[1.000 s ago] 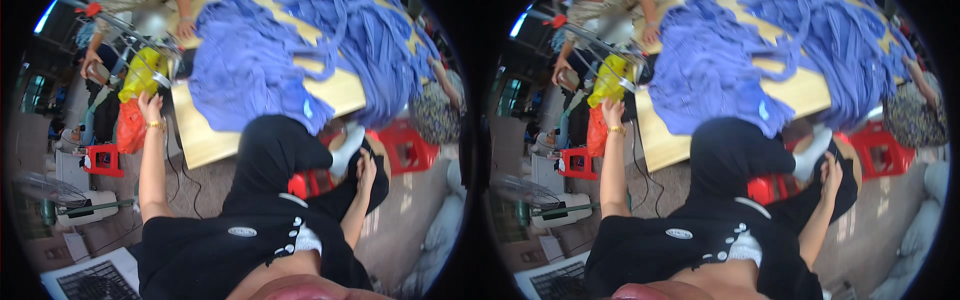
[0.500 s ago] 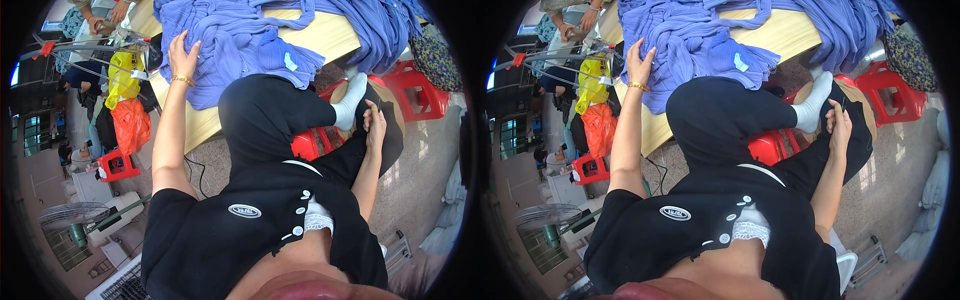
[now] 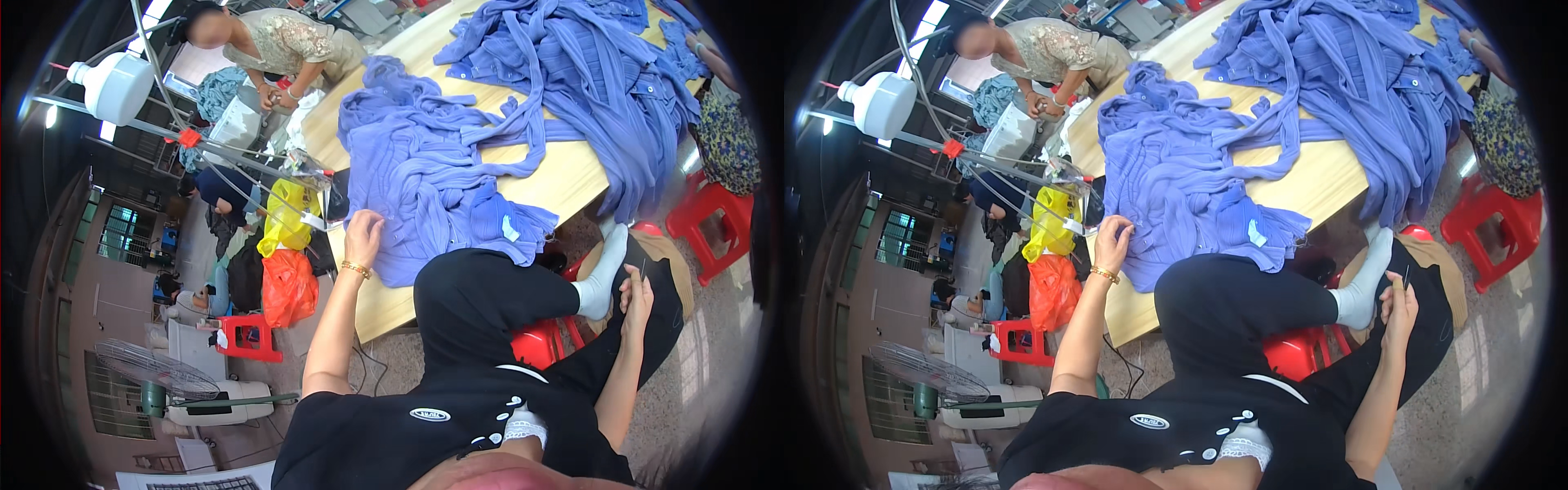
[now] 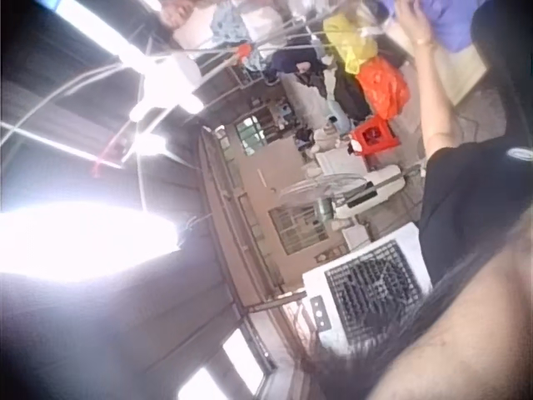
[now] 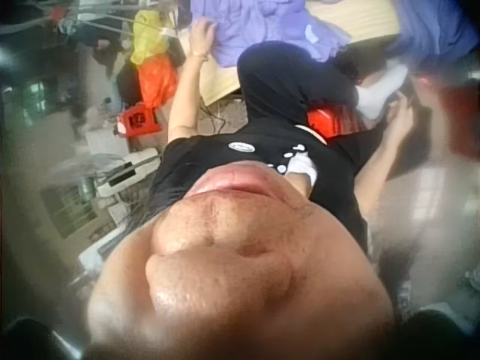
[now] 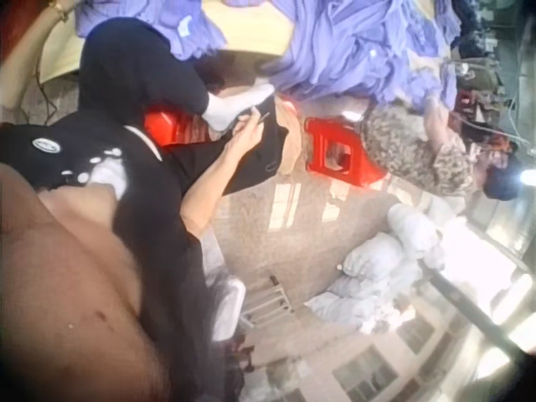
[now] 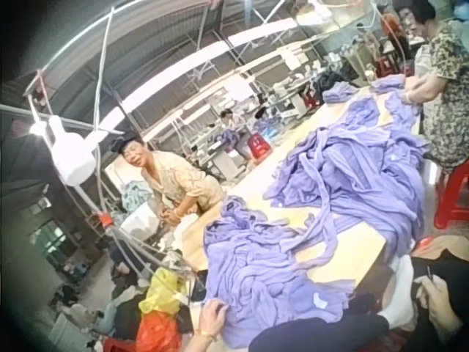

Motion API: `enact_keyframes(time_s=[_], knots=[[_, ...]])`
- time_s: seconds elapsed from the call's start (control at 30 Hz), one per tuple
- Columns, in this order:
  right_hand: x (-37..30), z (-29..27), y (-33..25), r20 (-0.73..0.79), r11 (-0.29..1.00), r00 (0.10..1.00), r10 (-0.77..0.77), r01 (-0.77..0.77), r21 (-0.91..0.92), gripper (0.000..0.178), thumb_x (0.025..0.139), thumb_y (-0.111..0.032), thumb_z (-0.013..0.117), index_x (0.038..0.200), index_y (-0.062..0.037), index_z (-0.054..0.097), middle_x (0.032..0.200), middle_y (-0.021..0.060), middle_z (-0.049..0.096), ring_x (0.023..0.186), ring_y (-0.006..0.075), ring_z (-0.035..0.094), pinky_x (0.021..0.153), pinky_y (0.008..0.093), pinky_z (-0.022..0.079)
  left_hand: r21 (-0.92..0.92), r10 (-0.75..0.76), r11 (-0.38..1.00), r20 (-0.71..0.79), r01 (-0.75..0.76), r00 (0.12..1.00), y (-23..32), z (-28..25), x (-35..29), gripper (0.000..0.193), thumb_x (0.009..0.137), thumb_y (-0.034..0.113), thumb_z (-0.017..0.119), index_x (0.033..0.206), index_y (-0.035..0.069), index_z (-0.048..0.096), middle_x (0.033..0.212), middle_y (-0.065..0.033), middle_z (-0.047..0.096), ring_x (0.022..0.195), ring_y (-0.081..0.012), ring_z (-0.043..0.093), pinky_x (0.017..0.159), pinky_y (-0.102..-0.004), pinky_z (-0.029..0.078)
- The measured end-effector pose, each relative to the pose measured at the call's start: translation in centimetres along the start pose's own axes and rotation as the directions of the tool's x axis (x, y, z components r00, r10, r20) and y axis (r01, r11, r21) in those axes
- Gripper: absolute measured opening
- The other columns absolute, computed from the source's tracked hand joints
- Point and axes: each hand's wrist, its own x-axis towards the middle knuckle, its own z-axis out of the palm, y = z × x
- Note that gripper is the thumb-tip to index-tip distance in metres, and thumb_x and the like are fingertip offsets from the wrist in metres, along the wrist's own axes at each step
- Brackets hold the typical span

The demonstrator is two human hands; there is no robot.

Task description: Trimming excess threads from blue fabric garment components using a thread clipper.

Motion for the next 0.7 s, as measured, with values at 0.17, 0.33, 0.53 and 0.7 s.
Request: enact_keyframes(time_s=[0.17,0.33,0.53,0.7], knots=[[-1.0,-0.4,-0.3,-0.01,0.997,1.0,0.008,-0.008,0.074,0.029,0.1,-0.027,0.054,0.114,-0.0035,0.062,0.07,-0.0026,0.053,0.046,0.0003,0.038,0.038,0.017,0.023,0.131,-0.031,0.991,0.064,0.023,0.997,0.9,0.0,0.9,0.023,0.081,0.006,0.067,0.102,0.003,0.06,0.101,-0.015,0.061,0.099,-0.0338,0.059,0.086,-0.04,0.048],[-1.2,-0.2,-0.6,-0.025,0.999,1.0,0.008,-0.007,0.043,0.027,0.1,-0.025,0.055,0.113,-0.0036,0.064,0.07,-0.0033,0.054,0.045,-0.0006,0.036,0.039,0.0164,0.021,0.267,-0.053,0.964,0.19,0.0,0.98,0.4,-0.1,0.6,0.036,0.077,0.004,0.068,0.111,0.008,0.06,0.108,-0.0151,0.06,0.103,-0.0355,0.059,0.089,-0.0421,0.048],[-1.0,0.3,-1.4,-0.002,0.997,1.0,-0.003,0.004,0.072,0.027,0.098,-0.025,0.058,0.114,-0.004,0.065,0.071,-0.0042,0.054,0.047,-0.0004,0.035,0.041,0.0173,0.021,0.091,0.062,0.993,0.119,-0.074,0.991,-1.5,-2.5,4.0,0.018,0.077,-0.002,0.061,0.09,0.006,0.07,0.092,-0.0149,0.065,0.088,-0.032,0.063,0.08,-0.0394,0.051],[-1.3,-0.2,-0.4,0.021,0.997,1.0,-0.016,0.015,0.082,0.024,0.098,-0.022,0.059,0.112,-0.0038,0.065,0.071,-0.0025,0.056,0.047,0.0,0.037,0.04,0.0162,0.023,-0.578,-0.062,0.814,0.018,0.061,0.998,9.1,-8.0,6.1,0.017,0.09,0.0,0.062,0.105,0.002,0.07,0.101,-0.0023,0.068,0.091,-0.0084,0.062,0.081,-0.0226,0.049]])
